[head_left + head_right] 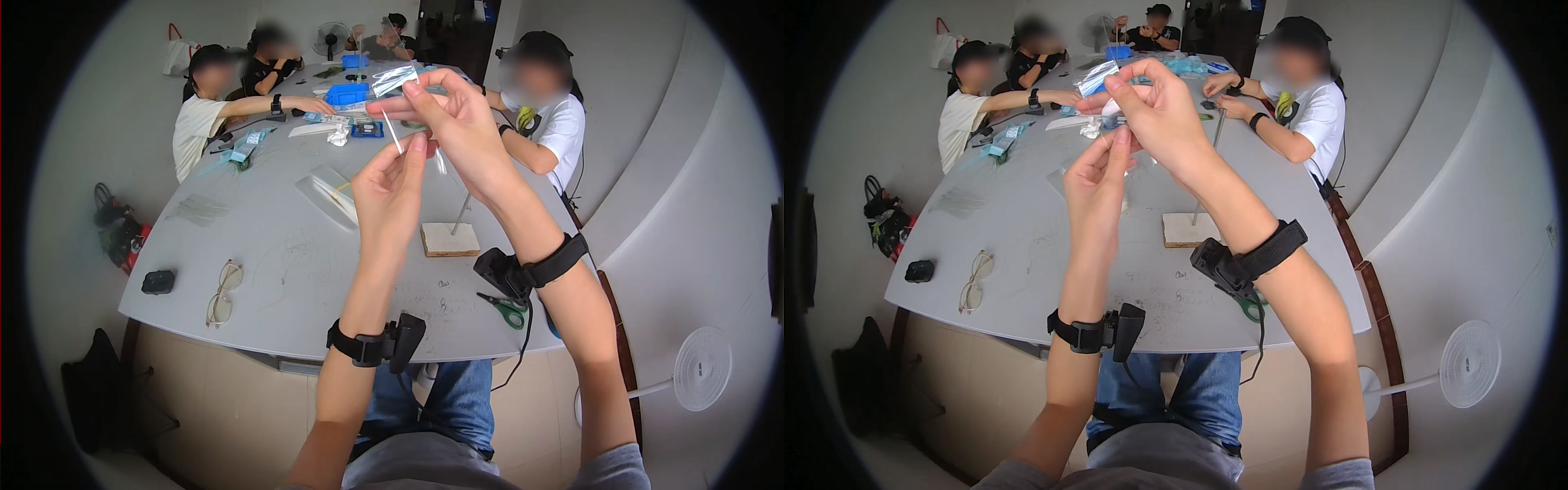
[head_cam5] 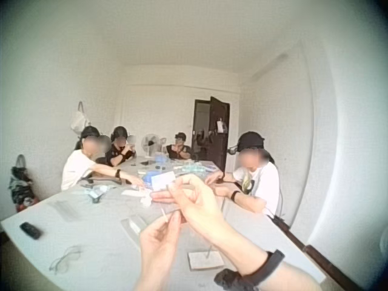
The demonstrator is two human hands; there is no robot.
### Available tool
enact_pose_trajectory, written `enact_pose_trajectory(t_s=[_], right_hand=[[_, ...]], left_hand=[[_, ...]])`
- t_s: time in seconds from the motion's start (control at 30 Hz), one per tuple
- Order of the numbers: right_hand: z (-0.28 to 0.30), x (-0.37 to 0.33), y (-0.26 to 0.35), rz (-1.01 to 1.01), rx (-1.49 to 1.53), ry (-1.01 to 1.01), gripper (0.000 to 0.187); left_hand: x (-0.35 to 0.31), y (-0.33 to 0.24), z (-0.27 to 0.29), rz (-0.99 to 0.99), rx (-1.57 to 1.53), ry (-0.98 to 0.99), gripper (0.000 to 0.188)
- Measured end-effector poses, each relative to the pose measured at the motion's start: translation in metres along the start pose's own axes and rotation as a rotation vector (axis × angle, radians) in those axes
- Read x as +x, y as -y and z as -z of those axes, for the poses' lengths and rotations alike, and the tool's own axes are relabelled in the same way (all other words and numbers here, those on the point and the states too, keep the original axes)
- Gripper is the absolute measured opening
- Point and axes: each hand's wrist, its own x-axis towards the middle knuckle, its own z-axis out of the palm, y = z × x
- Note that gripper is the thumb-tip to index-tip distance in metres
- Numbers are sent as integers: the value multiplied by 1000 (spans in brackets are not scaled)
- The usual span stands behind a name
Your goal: Assembling fishing tackle components by hand, including tying line and organizing small pieces.
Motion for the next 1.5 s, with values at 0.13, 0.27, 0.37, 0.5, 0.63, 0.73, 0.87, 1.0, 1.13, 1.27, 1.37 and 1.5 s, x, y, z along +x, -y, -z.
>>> enact_pose_trajectory(t_s=[0.13,0.27,0.37,0.5,0.63,0.73,0.87,1.0,1.13,1.27,1.37,1.5], right_hand=[[45,-2,37,-16,-182,14,19],[80,6,50,-12,-301,112,18],[104,11,46,-25,-344,56,24],[134,-6,17,-30,-375,-78,32],[136,-30,-15,-103,-345,-125,30],[131,-37,-31,-120,-286,-145,25],[131,-37,-37,-90,-177,-131,23],[133,-36,-46,-60,-108,-136,18],[131,-33,-55,-11,-69,-130,13],[131,-34,-57,21,-96,-146,11],[130,-34,-56,34,-122,-151,10],[128,-33,-55,27,-129,-159,10]], left_hand=[[17,1,-30,-10,41,98,26],[32,8,-44,42,49,225,27],[44,12,-45,95,41,264,27],[53,4,-41,297,-116,318,34],[65,9,-31,433,-210,381,36],[70,12,-30,477,-266,370,22],[80,16,-33,456,-163,316,23],[96,29,-43,339,5,259,28],[108,41,-50,333,81,250,31],[113,50,-55,285,198,214,34],[113,52,-58,261,216,229,34],[114,54,-58,238,244,260,33]])
